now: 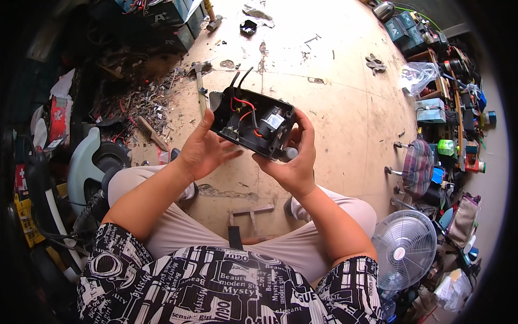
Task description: The person disassembles an electronic enclosure, removes internal components using a screwdriver and pliers, and trims wires.
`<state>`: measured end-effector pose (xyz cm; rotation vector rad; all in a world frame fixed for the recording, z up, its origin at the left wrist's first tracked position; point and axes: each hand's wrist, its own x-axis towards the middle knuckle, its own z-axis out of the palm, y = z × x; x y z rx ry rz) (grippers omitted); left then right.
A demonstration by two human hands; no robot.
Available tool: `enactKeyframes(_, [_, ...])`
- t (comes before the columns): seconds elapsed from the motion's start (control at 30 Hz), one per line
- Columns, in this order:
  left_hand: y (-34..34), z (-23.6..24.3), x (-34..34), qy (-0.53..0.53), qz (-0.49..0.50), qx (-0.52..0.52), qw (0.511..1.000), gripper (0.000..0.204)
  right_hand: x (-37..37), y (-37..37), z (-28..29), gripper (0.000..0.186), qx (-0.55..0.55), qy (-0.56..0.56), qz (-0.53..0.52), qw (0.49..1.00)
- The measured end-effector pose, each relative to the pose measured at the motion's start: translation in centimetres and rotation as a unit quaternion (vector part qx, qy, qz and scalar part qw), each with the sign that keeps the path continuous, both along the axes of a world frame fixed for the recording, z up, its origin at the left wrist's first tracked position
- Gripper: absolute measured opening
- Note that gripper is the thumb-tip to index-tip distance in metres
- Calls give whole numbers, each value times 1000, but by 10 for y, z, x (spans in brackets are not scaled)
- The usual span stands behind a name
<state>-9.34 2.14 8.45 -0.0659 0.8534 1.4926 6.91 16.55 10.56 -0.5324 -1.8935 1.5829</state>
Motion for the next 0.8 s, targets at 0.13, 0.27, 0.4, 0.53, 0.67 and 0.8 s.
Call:
enactKeyframes(0.13, [8, 18, 18, -7, 15, -1, 1000, 63, 3, -1, -7, 96, 13, -19, 11, 1000])
enactKeyframes(0.27, [11, 15, 7, 6, 48, 1, 999, 37, 1, -4, -15, 101, -54, -36, 23, 998])
enactKeyframes(0.4, [7, 12, -7, 89, 109, -69, 988, 26, -3, 0, -20, 99, -39, -104, 62, 992])
enactKeyframes(0.53, [1, 9, -21, 147, 146, -93, 974, 21, -3, 8, -19, 81, -19, -144, 48, 988])
enactKeyframes(0.67, [-2, 1, -28, 210, 146, -102, 961, 37, -2, 28, -8, 32, -35, -174, -35, 984])
enactKeyframes(0.8, [2, -1, -24, 240, 128, -114, 955, 31, -8, 38, -2, 25, 67, -143, -4, 988])
